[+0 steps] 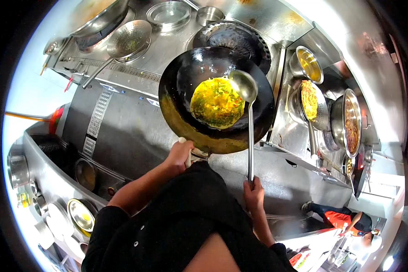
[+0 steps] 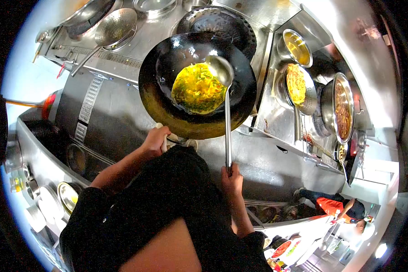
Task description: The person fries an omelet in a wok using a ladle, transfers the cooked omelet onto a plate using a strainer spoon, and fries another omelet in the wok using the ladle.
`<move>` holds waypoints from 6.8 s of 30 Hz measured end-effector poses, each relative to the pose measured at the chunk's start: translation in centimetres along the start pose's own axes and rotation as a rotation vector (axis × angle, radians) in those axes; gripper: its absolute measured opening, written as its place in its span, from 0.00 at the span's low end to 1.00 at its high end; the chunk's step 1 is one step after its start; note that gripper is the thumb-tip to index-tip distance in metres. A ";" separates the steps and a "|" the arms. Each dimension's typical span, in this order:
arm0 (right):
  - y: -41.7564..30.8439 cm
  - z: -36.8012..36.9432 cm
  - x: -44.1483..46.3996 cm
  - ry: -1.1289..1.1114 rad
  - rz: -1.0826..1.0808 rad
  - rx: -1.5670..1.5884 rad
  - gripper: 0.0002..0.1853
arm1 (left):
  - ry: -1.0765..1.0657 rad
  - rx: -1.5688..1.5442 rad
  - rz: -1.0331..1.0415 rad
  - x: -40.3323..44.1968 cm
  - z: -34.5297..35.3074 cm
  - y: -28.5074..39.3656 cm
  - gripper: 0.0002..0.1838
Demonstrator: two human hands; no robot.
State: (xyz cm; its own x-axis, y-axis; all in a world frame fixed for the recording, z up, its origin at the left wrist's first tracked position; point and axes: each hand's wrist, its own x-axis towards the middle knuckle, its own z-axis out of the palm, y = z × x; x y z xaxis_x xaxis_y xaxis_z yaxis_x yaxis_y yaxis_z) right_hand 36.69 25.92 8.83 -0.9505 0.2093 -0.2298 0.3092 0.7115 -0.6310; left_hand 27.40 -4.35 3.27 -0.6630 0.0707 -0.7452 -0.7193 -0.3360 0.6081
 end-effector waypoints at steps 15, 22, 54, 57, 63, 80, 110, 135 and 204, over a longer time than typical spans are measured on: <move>-0.8 0.7 1.1 -0.240 0.242 0.248 0.11 | 0.079 -0.036 0.099 0.9 0.6 1.8 0.08; -2.8 0.9 0.8 -0.246 0.297 0.179 0.11 | -0.044 0.159 -0.020 0.6 -1.2 2.7 0.09; 1.5 -25.5 52.2 -0.073 0.295 0.919 0.07 | 0.045 -0.238 0.155 23.0 13.7 18.8 0.11; 0.1 -26.0 50.8 -0.039 0.285 0.980 0.06 | 0.039 -0.192 0.071 22.8 13.3 19.2 0.14; -1.8 -28.0 47.9 -0.079 0.262 1.112 0.05 | -0.116 -0.141 0.092 21.9 13.0 19.3 0.20; -15.1 -19.2 25.1 -0.120 0.329 1.029 0.19 | -0.149 -0.270 0.067 23.8 13.2 18.7 0.17; -17.1 -7.2 42.2 -0.248 0.080 0.750 0.09 | -0.074 -0.332 0.216 22.6 13.3 19.2 0.13; -14.5 -11.6 17.4 -0.428 0.412 0.820 0.20 | -0.073 -0.216 0.129 23.1 13.1 19.2 0.09; -5.3 -1.4 23.7 0.042 0.072 0.289 0.24 | 0.147 -0.165 0.159 11.8 12.2 19.3 0.06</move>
State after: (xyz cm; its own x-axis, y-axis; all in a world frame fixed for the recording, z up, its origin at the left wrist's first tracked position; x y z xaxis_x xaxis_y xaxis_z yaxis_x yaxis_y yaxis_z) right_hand 12.47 28.08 7.78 -0.9245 0.2841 -0.2540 0.3658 0.4745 -0.8007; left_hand 3.18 1.50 9.56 -0.7193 -0.1282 -0.6828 -0.5566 -0.4817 0.6769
